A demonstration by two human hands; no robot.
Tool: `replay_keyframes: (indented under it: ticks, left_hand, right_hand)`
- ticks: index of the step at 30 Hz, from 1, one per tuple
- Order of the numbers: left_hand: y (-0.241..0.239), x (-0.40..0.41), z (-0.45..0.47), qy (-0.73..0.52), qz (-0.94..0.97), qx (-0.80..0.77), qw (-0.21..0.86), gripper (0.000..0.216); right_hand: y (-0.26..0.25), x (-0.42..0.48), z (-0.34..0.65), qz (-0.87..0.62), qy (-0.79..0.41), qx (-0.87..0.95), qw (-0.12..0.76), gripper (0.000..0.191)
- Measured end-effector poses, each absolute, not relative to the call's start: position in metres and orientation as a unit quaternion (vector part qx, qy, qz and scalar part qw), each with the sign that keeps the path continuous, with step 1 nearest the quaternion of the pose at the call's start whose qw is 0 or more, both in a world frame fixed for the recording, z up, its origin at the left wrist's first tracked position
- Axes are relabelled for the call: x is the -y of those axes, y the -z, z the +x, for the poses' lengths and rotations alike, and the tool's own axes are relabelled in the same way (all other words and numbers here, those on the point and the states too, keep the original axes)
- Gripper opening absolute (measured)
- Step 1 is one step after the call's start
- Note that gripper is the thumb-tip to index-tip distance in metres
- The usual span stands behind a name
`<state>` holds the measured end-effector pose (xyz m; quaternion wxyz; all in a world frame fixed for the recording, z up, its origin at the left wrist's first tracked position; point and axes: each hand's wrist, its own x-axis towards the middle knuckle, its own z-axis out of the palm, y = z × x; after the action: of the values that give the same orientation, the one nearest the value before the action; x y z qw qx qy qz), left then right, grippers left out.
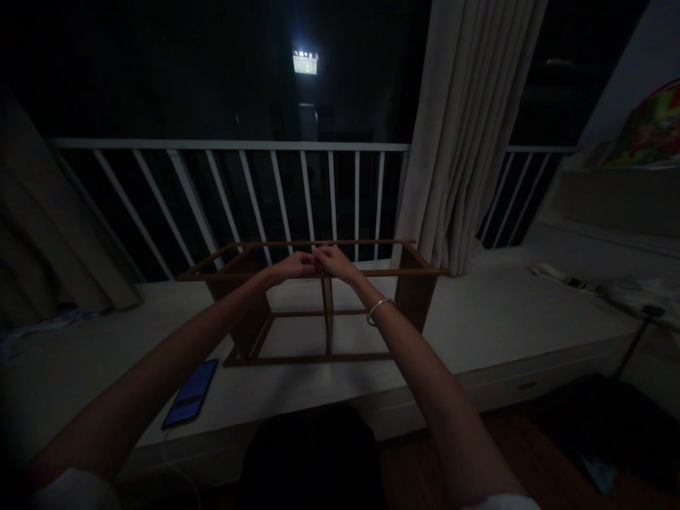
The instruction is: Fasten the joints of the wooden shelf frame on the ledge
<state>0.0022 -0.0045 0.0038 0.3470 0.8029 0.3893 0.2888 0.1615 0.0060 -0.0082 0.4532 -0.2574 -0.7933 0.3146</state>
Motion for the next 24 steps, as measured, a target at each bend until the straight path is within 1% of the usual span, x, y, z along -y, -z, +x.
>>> replay_keyframes:
  ticks: [5,12,19,24]
  left_hand:
    - [-0.0042,0.0042,0.0024,-0.292,0.807,-0.385,0.340,0.023]
    - [-0.0048,0.0043,0.0028,-0.292,0.802,-0.369,0.368,0.020]
    - [-0.0024,0.0000,0.0032,-0.298,0.806,-0.340,0.382,0.014]
    - [-0.0021,-0.0012,0.0019,-0.289,0.816,-0.345,0.363,0.018]
  right_hand:
    - [0.0068,-0.0055,0.1615,-0.268,-0.331,0.782,0.454,0.046]
    - [0.0052,-0.0036,0.1619,-0.271,-0.320,0.784,0.457,0.050]
    - [0.0062,-0.0017,0.1637,-0.274,-0.384,0.765,0.439,0.048]
    - [0.0065,-0.0028,0.1648,-0.257,-0.416,0.764,0.422,0.047]
